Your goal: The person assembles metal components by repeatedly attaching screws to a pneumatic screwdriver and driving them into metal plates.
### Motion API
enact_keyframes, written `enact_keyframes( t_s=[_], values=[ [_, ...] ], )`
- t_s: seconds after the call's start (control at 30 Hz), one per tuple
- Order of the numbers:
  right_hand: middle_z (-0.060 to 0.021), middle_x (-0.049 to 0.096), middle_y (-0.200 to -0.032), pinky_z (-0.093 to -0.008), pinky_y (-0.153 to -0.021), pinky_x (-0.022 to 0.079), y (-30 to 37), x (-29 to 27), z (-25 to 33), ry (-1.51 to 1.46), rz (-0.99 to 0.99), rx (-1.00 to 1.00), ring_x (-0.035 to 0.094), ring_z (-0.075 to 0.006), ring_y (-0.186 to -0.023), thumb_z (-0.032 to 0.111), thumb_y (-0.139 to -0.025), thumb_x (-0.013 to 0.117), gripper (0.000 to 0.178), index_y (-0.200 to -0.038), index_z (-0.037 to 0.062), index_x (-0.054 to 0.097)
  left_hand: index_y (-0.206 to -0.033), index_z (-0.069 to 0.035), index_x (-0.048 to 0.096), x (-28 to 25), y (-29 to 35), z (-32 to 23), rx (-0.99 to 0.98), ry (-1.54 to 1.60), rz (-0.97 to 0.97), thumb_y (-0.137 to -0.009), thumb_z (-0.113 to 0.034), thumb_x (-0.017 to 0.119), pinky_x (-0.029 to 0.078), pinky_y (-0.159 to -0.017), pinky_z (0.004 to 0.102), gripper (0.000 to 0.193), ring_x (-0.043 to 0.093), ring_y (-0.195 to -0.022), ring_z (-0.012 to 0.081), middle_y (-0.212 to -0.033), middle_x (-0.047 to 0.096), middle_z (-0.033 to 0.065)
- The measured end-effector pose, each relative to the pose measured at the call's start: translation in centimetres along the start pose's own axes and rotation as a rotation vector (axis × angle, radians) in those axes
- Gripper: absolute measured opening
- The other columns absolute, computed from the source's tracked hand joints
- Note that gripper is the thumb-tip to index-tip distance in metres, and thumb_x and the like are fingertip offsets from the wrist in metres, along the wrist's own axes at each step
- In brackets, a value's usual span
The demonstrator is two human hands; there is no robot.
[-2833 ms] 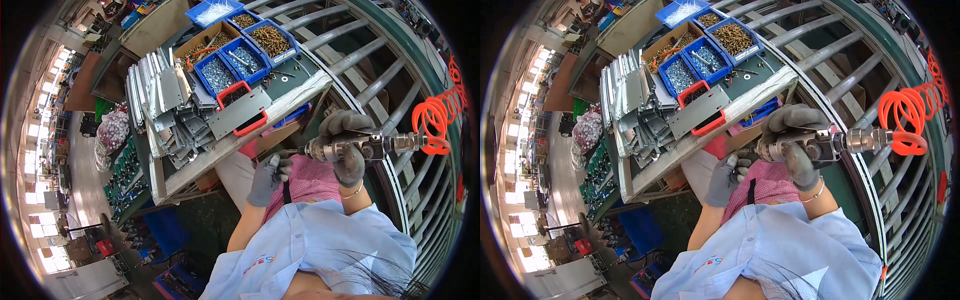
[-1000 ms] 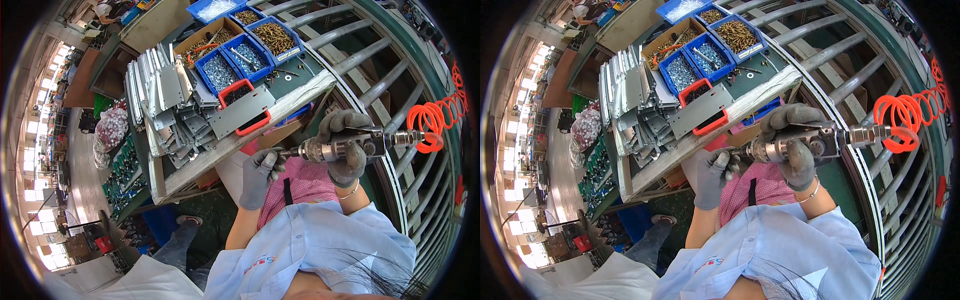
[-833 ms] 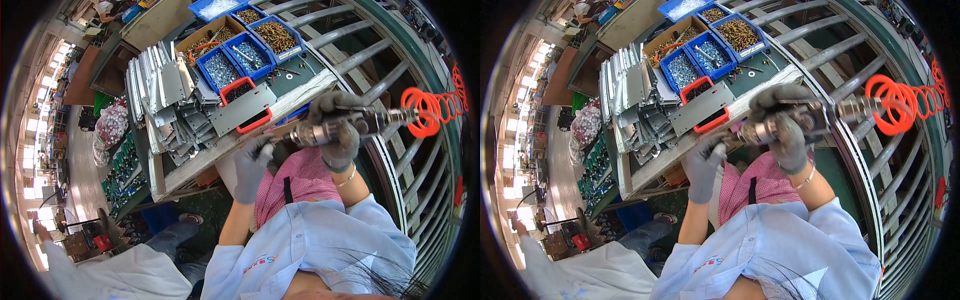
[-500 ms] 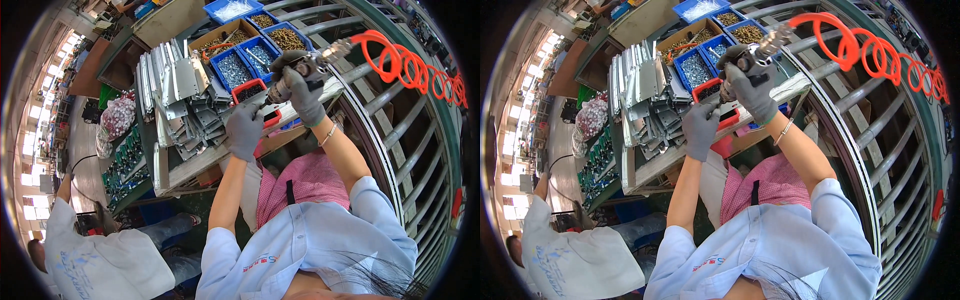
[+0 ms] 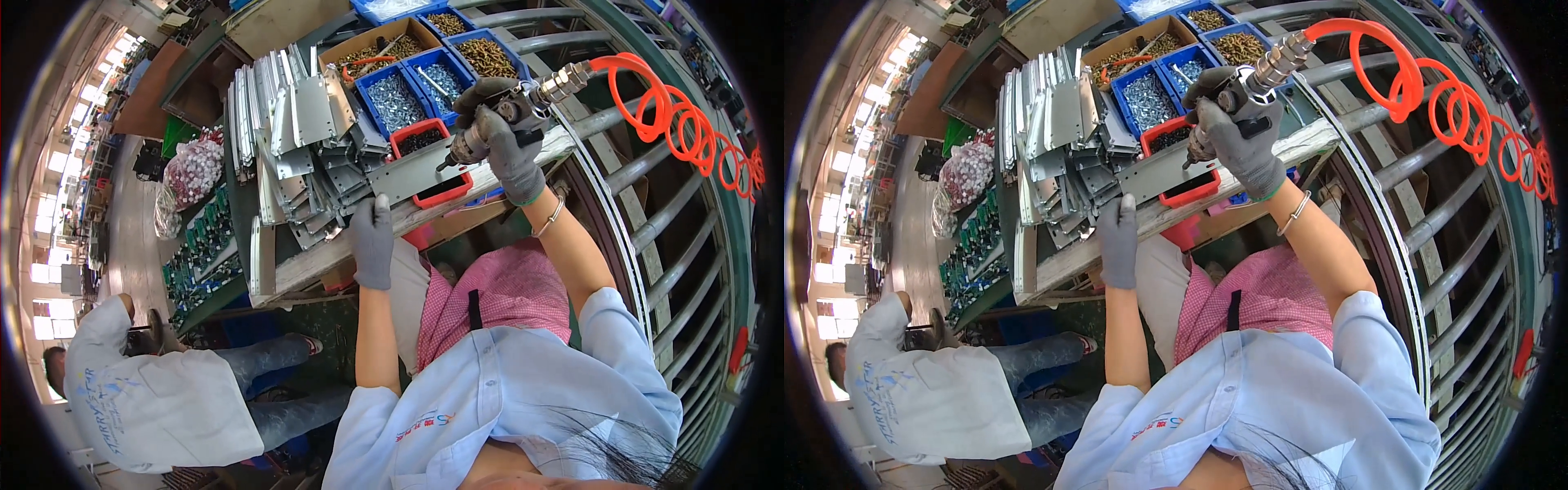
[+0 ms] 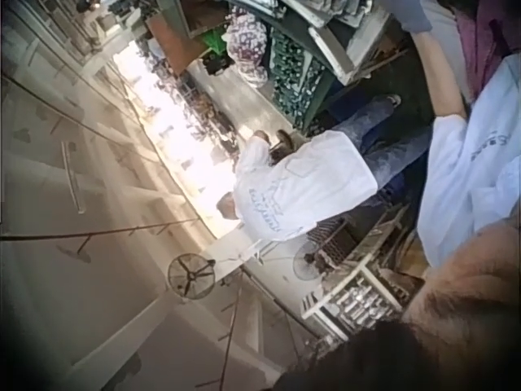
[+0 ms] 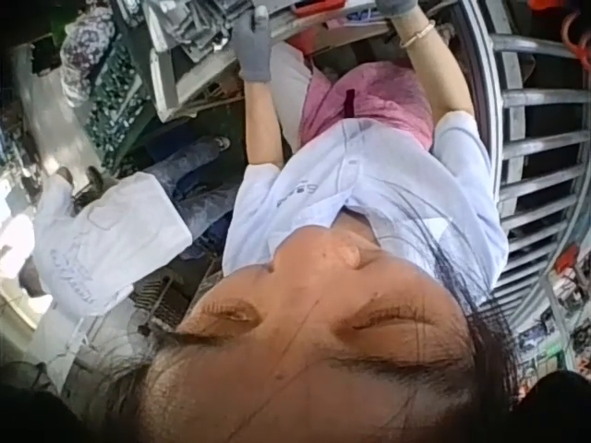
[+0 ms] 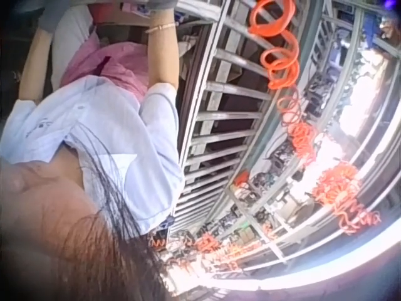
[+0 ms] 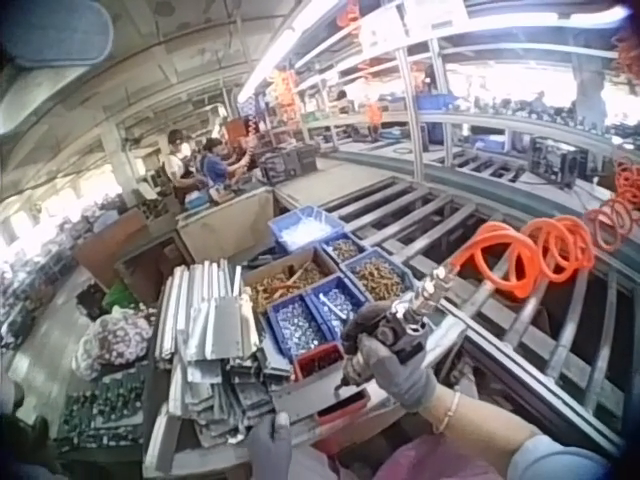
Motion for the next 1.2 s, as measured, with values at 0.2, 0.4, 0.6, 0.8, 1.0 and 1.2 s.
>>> enact_keyframes(
  t_s=[0.2,0.4,0.6,0.8,1.0,1.2],
  values=[
    [-0.0133,0.064,-0.088,-0.0311,-0.066,0.054,0.3,0.3,-1.0,0.152,0.059,0.007,0.062,-0.0165,-0.073,0.004,-0.079,0.049,0.027,-0.104,-0.0003,0.056,-0.071,0.002,0.052,3.4,0.1,-1.4,-0.001,0.164,0.170,-0.091,-0.031,0.055,0.039,-0.052,0.0368,0.039,0.045,-0.052,0.0246,-0.060,0.051,0.0159],
    [-0.0039,0.061,-0.078,-0.0228,-0.059,0.047,-0.1,3.4,-1.7,0.076,0.117,-0.007,0.056,-0.0080,-0.066,0.001,-0.076,0.057,0.015,-0.090,-0.0016,0.061,-0.070,0.001,0.054,4.0,-0.1,-1.5,0.014,0.114,0.187,-0.089,-0.032,0.057,0.039,-0.051,0.0373,0.038,0.043,-0.049,0.0272,-0.057,0.051,0.0167],
    [0.0000,0.060,-0.076,-0.0224,-0.063,0.046,-0.8,6.7,-3.4,0.170,0.195,0.004,0.054,-0.0061,-0.067,0.007,-0.073,0.064,0.018,-0.089,-0.0001,0.062,-0.067,0.002,0.054,4.1,-0.3,-1.3,-0.011,0.112,0.179,-0.087,-0.032,0.060,0.037,-0.050,0.0373,0.039,0.040,-0.048,0.0238,-0.055,0.048,0.0173],
    [0.0001,0.058,-0.072,-0.0224,-0.061,0.046,-1.9,9.3,-5.1,0.247,0.364,-0.059,0.052,-0.0059,-0.065,0.015,-0.073,0.067,0.022,-0.089,0.0014,0.059,-0.064,0.002,0.052,4.4,-0.2,-0.7,-0.050,0.218,0.161,-0.086,-0.032,0.061,0.034,-0.048,0.0362,0.041,0.033,-0.048,0.0188,-0.051,0.043,0.0154],
    [0.0026,0.057,-0.067,-0.0218,-0.056,0.044,-2.1,10.7,-6.1,0.234,0.392,0.060,0.050,-0.0042,-0.060,0.020,-0.074,0.068,0.026,-0.091,0.0030,0.058,-0.062,0.003,0.049,4.8,0.1,0.3,-0.054,0.253,0.141,-0.085,-0.031,0.063,0.032,-0.047,0.0366,0.043,0.031,-0.047,0.0180,-0.049,0.040,0.0135],
    [0.0014,0.057,-0.068,-0.0223,-0.055,0.043,-2.2,11.2,-6.8,0.303,0.439,0.062,0.049,-0.0047,-0.058,0.021,-0.072,0.068,0.026,-0.086,0.0024,0.057,-0.063,0.002,0.052,4.6,0.2,0.0,-0.071,0.249,0.117,-0.085,-0.031,0.062,0.034,-0.047,0.0358,0.041,0.033,-0.047,0.0173,-0.049,0.043,0.0142]
  ],
)
Point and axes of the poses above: each hand's wrist, its own y-axis away from the middle knuckle, its own x-axis out of the palm, z = x × y, the point moved 9 cm from there along -y, towards the middle knuckle
